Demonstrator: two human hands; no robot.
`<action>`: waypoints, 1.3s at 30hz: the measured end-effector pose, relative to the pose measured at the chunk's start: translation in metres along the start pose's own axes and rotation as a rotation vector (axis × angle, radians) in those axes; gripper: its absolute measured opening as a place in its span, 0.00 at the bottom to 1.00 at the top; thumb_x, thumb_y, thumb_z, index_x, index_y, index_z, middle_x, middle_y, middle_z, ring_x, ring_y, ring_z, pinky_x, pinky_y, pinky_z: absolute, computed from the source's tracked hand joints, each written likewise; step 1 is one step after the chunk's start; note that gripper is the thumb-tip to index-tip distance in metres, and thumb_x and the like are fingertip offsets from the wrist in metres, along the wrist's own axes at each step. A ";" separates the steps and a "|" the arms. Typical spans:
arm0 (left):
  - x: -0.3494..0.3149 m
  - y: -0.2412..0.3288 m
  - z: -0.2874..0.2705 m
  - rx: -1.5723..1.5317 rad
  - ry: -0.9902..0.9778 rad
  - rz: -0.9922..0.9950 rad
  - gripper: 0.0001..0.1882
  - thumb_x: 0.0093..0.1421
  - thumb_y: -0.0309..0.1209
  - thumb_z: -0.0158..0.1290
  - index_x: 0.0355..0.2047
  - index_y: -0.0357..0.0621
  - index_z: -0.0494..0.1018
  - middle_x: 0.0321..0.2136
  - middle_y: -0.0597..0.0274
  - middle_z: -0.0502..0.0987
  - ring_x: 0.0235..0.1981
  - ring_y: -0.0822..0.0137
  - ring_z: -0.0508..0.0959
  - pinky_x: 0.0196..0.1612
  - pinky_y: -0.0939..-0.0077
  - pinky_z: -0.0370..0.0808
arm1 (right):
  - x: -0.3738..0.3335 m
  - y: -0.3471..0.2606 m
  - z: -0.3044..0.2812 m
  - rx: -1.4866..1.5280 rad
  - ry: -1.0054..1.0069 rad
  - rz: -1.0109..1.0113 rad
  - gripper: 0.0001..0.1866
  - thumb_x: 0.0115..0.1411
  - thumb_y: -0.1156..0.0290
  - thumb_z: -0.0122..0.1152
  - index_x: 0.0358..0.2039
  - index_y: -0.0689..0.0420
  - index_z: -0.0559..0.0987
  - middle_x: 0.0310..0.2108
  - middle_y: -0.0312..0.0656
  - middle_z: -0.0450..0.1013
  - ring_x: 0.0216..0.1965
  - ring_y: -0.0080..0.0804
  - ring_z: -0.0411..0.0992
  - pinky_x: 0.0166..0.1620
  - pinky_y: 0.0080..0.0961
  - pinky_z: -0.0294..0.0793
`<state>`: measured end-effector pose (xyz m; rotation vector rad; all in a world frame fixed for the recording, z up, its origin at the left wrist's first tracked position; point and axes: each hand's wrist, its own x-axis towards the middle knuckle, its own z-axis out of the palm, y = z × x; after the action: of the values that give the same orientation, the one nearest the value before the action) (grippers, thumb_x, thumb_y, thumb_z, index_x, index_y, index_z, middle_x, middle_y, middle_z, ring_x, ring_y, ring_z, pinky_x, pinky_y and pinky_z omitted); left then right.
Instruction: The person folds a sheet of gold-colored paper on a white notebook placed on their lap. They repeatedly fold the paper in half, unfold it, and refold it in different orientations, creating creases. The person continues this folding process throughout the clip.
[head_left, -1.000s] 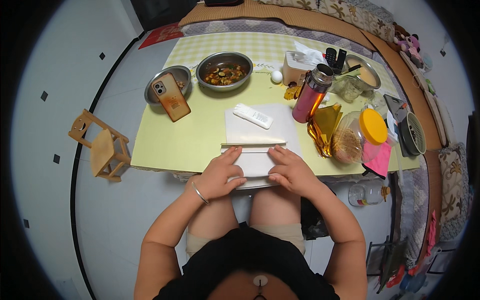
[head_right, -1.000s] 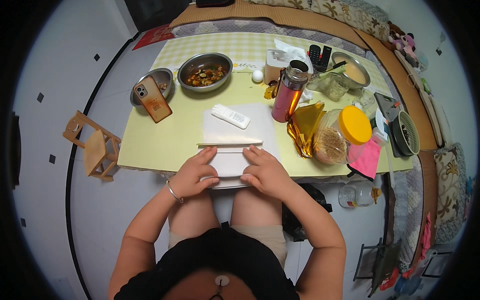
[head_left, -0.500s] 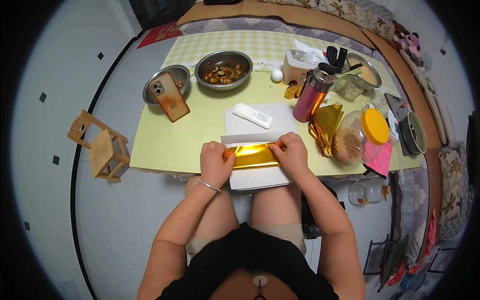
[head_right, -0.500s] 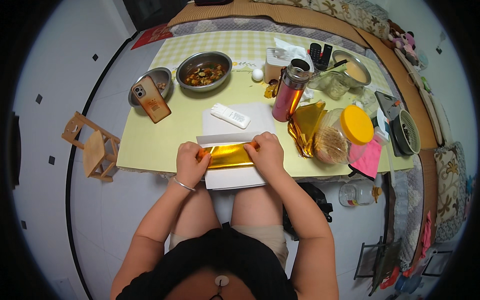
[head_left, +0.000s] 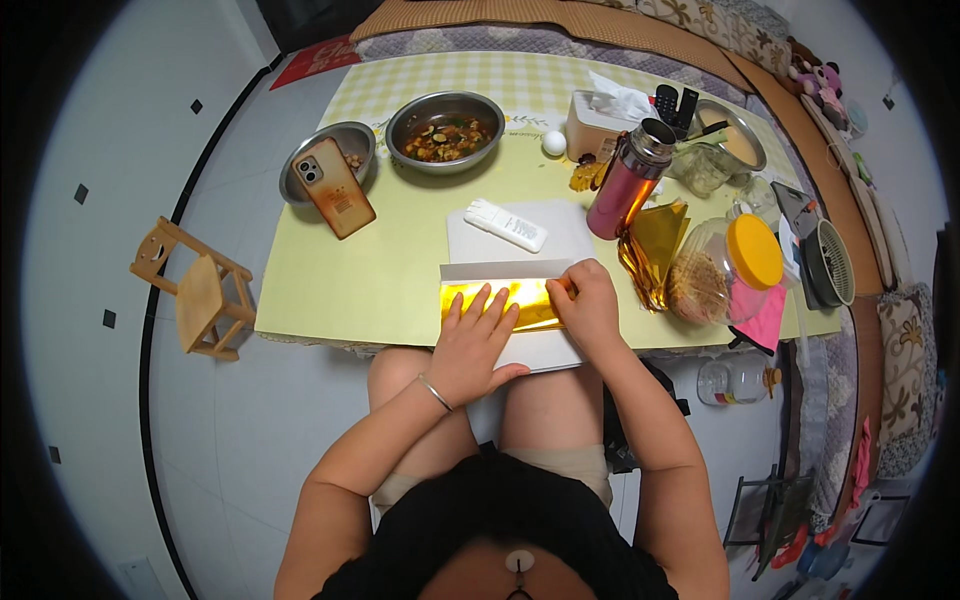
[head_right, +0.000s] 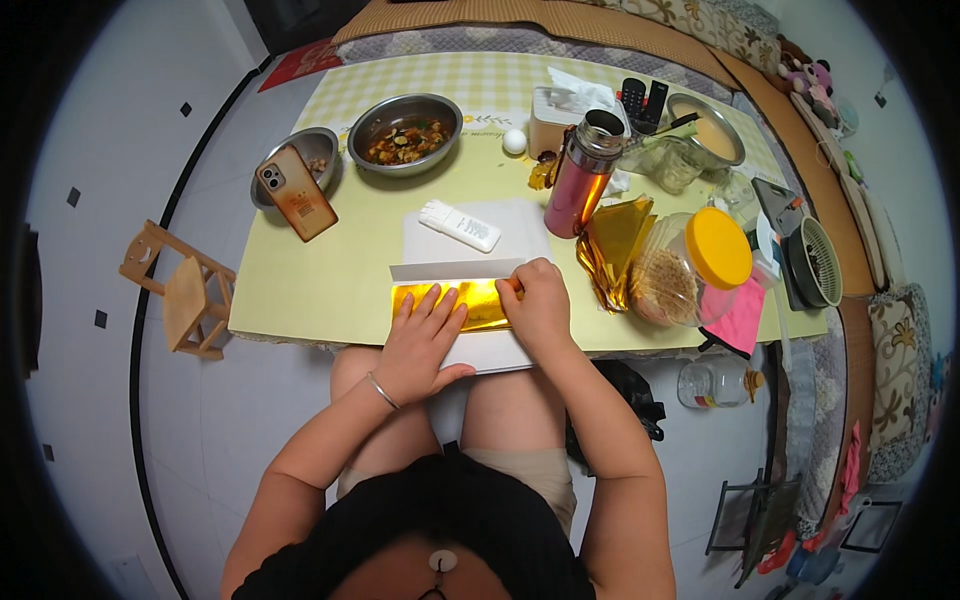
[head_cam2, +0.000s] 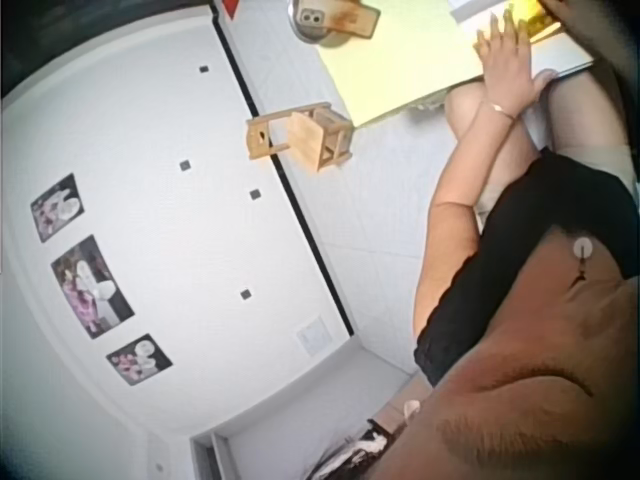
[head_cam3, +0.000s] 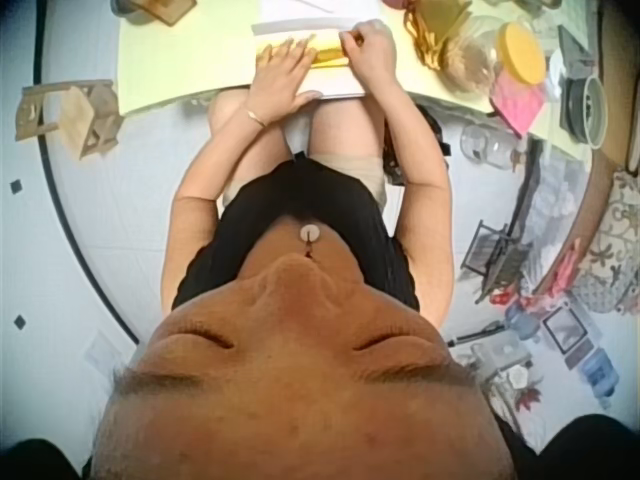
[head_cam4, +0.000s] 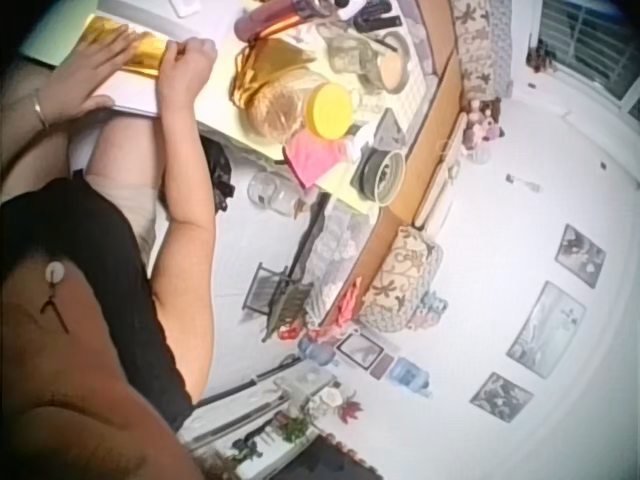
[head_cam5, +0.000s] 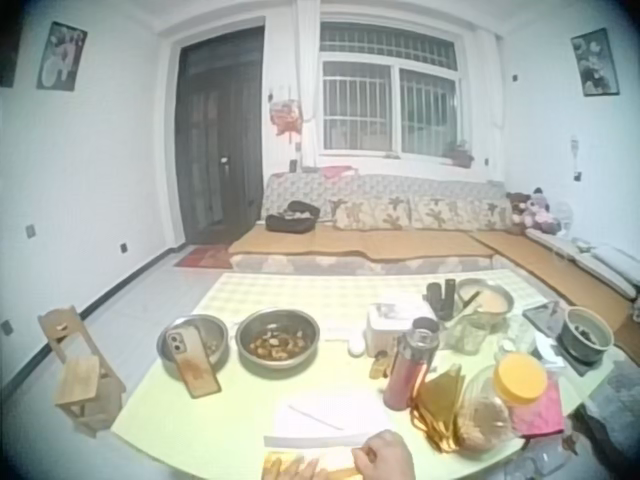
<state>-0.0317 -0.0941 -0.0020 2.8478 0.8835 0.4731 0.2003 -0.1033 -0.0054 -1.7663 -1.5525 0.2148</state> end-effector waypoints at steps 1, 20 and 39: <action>0.000 0.000 0.000 0.014 -0.005 0.002 0.46 0.60 0.62 0.53 0.67 0.38 0.64 0.70 0.43 0.60 0.71 0.42 0.58 0.70 0.35 0.51 | 0.000 -0.001 0.000 -0.005 -0.003 0.004 0.10 0.55 0.70 0.70 0.23 0.60 0.78 0.30 0.48 0.72 0.37 0.49 0.72 0.43 0.41 0.73; -0.004 0.001 -0.002 0.007 -0.162 -0.071 0.58 0.52 0.70 0.56 0.71 0.40 0.58 0.72 0.38 0.52 0.75 0.39 0.47 0.71 0.31 0.41 | -0.051 -0.031 -0.003 -0.265 -0.432 -0.394 0.48 0.59 0.45 0.64 0.70 0.64 0.60 0.73 0.57 0.53 0.75 0.49 0.50 0.74 0.49 0.48; 0.000 0.006 -0.004 0.097 0.055 -0.079 0.21 0.57 0.37 0.57 0.45 0.33 0.76 0.42 0.48 0.77 0.45 0.52 0.76 0.48 0.56 0.72 | -0.030 -0.012 -0.034 -0.608 -0.331 -0.605 0.18 0.60 0.73 0.52 0.50 0.65 0.77 0.54 0.52 0.75 0.56 0.43 0.74 0.67 0.64 0.59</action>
<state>-0.0297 -0.0990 0.0031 2.8855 1.0517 0.5155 0.2031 -0.1450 0.0151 -1.6310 -2.5118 -0.3121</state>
